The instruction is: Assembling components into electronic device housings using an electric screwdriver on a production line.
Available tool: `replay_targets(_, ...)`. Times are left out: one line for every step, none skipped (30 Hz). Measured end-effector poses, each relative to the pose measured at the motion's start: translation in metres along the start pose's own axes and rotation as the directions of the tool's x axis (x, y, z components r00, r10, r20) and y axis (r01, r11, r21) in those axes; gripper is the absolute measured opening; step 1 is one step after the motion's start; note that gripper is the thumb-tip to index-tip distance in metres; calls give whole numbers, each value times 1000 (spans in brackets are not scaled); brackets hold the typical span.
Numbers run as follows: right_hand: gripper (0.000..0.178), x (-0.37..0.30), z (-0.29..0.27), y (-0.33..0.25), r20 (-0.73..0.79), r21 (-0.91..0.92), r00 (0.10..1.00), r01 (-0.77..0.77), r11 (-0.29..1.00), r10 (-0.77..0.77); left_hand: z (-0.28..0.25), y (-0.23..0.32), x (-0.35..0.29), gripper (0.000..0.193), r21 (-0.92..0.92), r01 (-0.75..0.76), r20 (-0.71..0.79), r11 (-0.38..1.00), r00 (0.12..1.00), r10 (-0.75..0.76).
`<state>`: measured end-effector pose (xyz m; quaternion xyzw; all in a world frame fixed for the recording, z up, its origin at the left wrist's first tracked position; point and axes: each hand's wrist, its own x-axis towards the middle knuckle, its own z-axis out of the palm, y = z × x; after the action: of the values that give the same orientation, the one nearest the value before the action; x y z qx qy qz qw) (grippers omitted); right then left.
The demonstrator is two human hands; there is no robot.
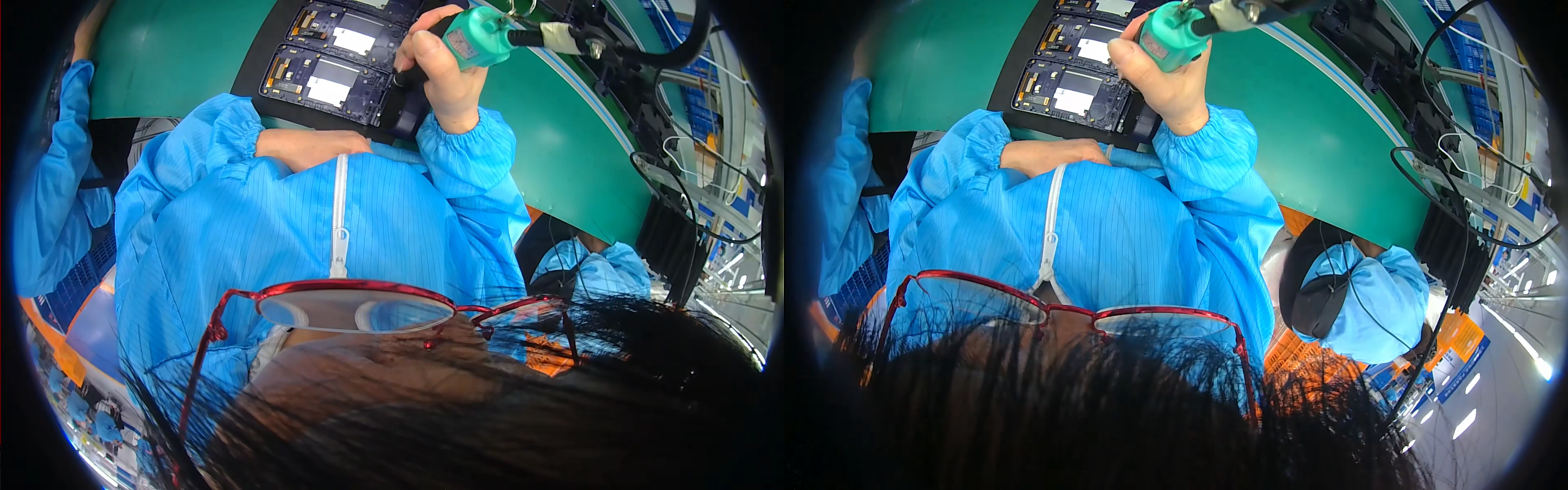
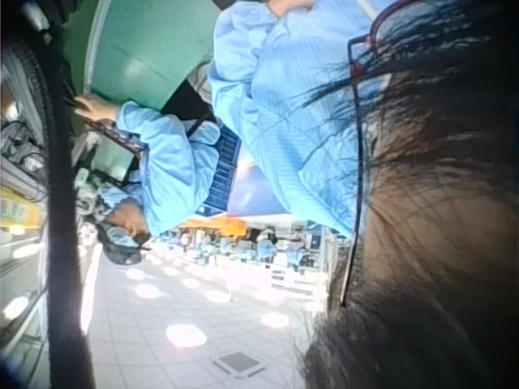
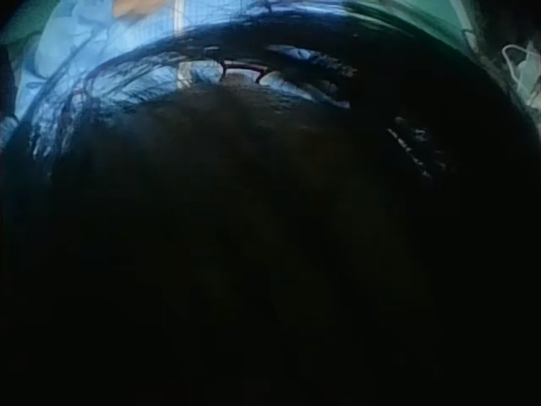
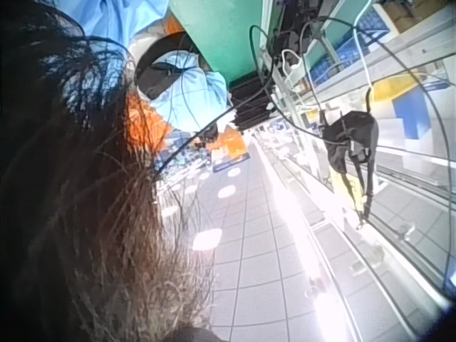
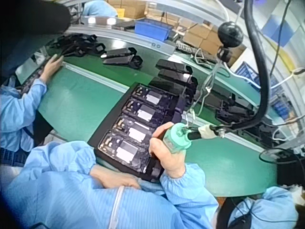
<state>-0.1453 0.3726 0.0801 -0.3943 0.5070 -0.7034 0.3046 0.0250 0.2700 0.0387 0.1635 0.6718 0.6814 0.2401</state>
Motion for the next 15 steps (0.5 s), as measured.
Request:
replay_targets(23,1,-1,-1,-1,-3,1000,-2,1000,2,2,-2,1,36,11,-7,1,1000,1000,7)
replay_targets(23,2,-1,1,-51,-2,999,-3,1000,3,5,-4,1,36,16,-12,-5,1000,1000,12)
replay_targets(23,2,-1,2,-102,-3,995,-5,1000,4,5,-6,1,36,25,-20,-24,999,999,20)
replay_targets(22,4,-2,6,-135,12,991,16,1000,-14,5,-6,0,36,60,-29,-67,998,997,33)
replay_targets(22,4,-2,6,-140,-22,990,19,1000,-22,3,-4,-1,36,92,-25,-115,995,993,35)
replay_targets(23,4,-4,8,-146,-16,987,62,998,-64,-2,-2,-5,36,106,41,-204,994,979,-19)
replay_targets(23,2,-7,10,-152,-11,982,108,994,-108,-12,3,-10,37,76,290,-280,954,924,-259)
replay_targets(26,0,-13,9,-131,-20,977,169,985,-171,-22,-2,-16,37,4,168,-360,986,920,-155)
replay_targets(30,-1,-15,2,-116,-32,964,236,971,-238,-31,2,-20,36,-47,37,-437,998,898,-54)
replay_targets(29,0,-16,-2,-114,135,946,317,939,-303,-38,10,-27,35,-15,-37,-446,999,895,26)
replay_targets(29,-1,-16,-12,-123,289,921,389,875,-369,-46,32,-28,34,22,-117,-446,993,888,114)
replay_targets(33,-2,-20,-15,-82,292,927,373,881,-366,-42,50,-29,32,79,-197,-425,977,880,211)
replay_targets(37,-5,-26,-21,-58,271,929,368,889,-367,-35,87,-30,30,45,-138,-343,989,928,145)
replay_targets(39,-6,-23,-25,-45,276,939,340,899,-342,-32,101,-28,30,358,-222,-153,907,944,292)
replay_targets(42,-8,-22,-33,-18,267,951,301,916,-307,-15,115,-24,34,490,-232,-77,840,949,307)
